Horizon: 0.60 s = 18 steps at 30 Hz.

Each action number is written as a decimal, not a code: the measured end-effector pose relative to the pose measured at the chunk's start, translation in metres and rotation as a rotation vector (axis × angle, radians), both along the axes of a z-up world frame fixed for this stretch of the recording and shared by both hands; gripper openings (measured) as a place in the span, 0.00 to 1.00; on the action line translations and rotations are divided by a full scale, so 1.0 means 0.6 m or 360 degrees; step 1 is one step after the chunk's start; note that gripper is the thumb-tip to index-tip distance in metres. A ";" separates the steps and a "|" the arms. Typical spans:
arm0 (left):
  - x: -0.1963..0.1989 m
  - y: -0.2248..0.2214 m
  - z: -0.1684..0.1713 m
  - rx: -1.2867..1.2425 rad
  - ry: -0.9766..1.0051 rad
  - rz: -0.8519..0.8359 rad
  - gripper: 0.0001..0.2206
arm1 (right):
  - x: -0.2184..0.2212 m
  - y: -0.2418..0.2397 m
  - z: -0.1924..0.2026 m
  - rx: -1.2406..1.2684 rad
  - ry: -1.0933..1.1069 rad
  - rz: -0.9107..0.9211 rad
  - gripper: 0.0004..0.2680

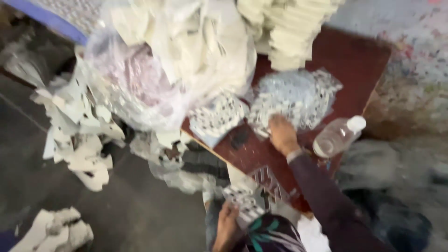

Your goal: The person uses shears to cut individual printed labels from a plastic sheet and places them into organized stacks on a workbench.

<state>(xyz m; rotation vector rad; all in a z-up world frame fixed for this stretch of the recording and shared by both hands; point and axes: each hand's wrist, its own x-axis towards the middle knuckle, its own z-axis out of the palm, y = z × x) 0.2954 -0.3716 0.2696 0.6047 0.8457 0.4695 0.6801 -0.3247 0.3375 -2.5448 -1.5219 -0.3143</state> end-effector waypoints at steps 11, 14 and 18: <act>0.079 0.041 -0.090 0.0060 0.0201 -0.0124 0.21 | -0.108 -0.123 0.203 0.0923 0.0046 -0.0002 0.10; 0.106 0.038 0.000 -0.0277 -0.0214 -0.0121 0.20 | -0.234 -0.173 0.124 0.0376 -0.0125 -0.0092 0.15; 0.123 0.050 -0.001 -0.0469 -0.0082 -0.0083 0.25 | -0.313 -0.150 0.151 0.0348 0.0867 0.0623 0.13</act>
